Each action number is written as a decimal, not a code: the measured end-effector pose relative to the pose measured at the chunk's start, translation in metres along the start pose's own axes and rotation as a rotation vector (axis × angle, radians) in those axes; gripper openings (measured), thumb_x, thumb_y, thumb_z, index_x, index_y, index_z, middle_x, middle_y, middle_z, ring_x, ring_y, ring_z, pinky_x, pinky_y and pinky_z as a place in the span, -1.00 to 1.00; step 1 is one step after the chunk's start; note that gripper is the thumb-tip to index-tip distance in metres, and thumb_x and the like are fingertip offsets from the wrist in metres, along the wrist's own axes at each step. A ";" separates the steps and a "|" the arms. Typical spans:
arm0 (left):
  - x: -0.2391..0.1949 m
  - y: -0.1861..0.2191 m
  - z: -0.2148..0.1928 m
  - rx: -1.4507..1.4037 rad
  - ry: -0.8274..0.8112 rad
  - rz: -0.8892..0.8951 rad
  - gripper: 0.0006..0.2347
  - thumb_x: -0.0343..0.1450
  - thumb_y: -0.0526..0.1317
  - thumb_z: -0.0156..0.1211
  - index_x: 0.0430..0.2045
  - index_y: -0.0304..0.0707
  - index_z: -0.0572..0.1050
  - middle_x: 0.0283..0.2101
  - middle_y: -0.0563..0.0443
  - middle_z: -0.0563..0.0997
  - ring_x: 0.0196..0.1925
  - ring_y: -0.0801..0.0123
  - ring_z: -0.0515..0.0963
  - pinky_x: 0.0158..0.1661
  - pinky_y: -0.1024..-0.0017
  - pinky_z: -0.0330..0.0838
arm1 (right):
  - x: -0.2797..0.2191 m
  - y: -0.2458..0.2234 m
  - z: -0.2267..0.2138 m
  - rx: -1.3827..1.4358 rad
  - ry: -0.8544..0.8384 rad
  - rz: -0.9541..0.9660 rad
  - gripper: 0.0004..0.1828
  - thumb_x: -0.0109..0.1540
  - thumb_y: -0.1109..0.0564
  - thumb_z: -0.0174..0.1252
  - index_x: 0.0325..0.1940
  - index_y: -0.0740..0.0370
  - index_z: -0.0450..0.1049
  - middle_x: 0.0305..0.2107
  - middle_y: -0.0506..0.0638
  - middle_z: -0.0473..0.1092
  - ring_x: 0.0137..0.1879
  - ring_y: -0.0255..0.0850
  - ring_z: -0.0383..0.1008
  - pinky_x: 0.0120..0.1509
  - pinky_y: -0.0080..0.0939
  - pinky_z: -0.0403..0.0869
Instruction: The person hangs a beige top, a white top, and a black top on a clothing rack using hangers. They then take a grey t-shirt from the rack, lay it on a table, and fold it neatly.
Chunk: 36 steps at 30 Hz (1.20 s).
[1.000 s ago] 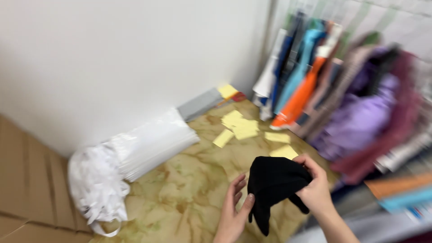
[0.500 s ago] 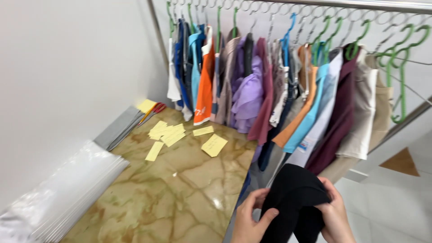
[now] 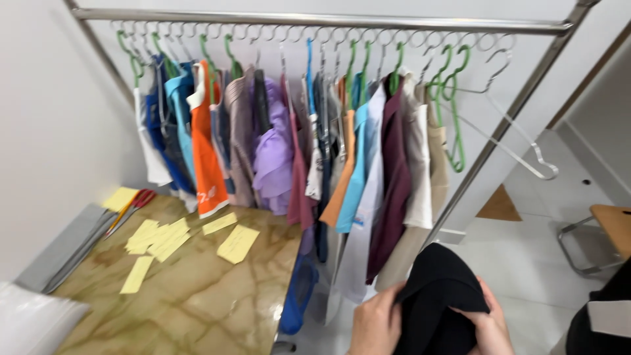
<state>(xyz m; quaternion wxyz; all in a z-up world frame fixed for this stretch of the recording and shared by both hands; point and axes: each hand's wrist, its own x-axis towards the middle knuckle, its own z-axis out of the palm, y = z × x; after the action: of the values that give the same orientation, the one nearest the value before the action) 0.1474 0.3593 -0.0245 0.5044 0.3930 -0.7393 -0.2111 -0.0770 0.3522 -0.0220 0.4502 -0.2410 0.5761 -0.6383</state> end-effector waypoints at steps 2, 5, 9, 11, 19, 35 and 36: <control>0.019 -0.008 0.006 0.039 -0.050 -0.092 -0.61 0.33 -0.43 0.06 0.05 -0.10 0.54 -0.12 -0.12 0.73 -0.17 -0.06 0.71 -0.14 0.08 0.49 | 0.013 -0.016 -0.014 -0.027 -0.115 0.030 -0.25 0.00 0.57 0.16 0.28 0.28 0.42 -0.13 0.20 0.43 -0.01 0.02 0.43 0.13 -0.18 0.30; 0.053 -0.026 0.011 0.206 -0.035 -0.024 -0.76 0.34 -0.32 0.19 -0.11 -0.09 0.56 -0.32 -0.16 0.70 -0.32 -0.15 0.65 -0.28 0.01 0.42 | 0.063 -0.021 -0.055 -0.335 -0.212 -0.142 -0.41 -0.02 0.52 0.34 0.08 0.30 0.48 -0.20 0.13 0.47 -0.02 -0.10 0.45 0.17 -0.23 0.31; 0.120 0.006 -0.003 0.249 -0.113 0.134 -0.85 0.31 -0.24 0.22 -0.28 -0.08 0.52 -0.35 -0.06 0.68 -0.30 -0.12 0.64 -0.36 0.04 0.37 | 0.070 -0.063 -0.061 -0.451 -0.164 -0.072 -0.30 0.09 0.57 0.19 0.31 0.26 0.46 0.14 0.20 0.54 0.22 -0.08 0.50 0.23 -0.07 0.43; 0.144 0.020 0.003 0.442 -0.108 0.366 -0.78 0.17 -0.30 0.37 -0.42 -0.12 0.45 -0.52 -0.02 0.60 -0.44 -0.03 0.62 -0.56 0.06 0.28 | 0.085 -0.059 -0.080 -0.573 -0.377 -0.179 -0.05 0.03 0.44 0.37 0.49 0.02 0.33 0.40 -0.11 0.39 0.52 -0.26 0.35 0.58 -0.18 0.27; 0.180 0.005 0.079 0.673 -0.238 0.661 -0.86 0.23 -0.33 0.28 -0.50 0.04 0.48 -0.67 0.27 0.43 -0.69 0.26 0.45 -0.68 0.29 0.15 | 0.063 -0.109 -0.041 -0.692 -0.593 -0.333 0.02 0.00 0.15 0.48 0.52 -0.08 0.24 0.49 -0.19 0.22 0.63 -0.34 0.11 0.66 -0.17 0.04; 0.183 -0.001 0.035 0.843 -0.183 0.827 -0.93 0.34 -0.24 0.20 -0.42 0.09 0.49 -0.60 0.21 0.58 -0.63 0.34 0.59 -0.52 0.39 0.45 | 0.240 0.013 -0.109 -0.993 -0.233 -0.941 -0.53 0.01 0.41 0.35 -0.08 0.00 0.68 -0.22 -0.03 0.62 0.03 0.09 0.60 0.28 0.10 0.47; 0.186 0.000 0.028 0.844 -0.183 0.825 -0.93 0.34 -0.24 0.20 -0.42 0.09 0.49 -0.60 0.21 0.58 -0.63 0.34 0.59 -0.52 0.39 0.45 | 0.238 0.000 -0.113 -0.993 -0.236 -0.941 -0.53 0.01 0.41 0.35 -0.08 0.00 0.68 -0.22 -0.03 0.62 0.03 0.09 0.60 0.28 0.10 0.47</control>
<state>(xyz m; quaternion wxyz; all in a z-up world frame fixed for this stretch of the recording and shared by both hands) 0.0880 0.2093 0.0717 0.2789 0.2203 -0.8914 0.2812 -0.2844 0.2081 -0.0969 0.0217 -0.7103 0.5814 -0.3962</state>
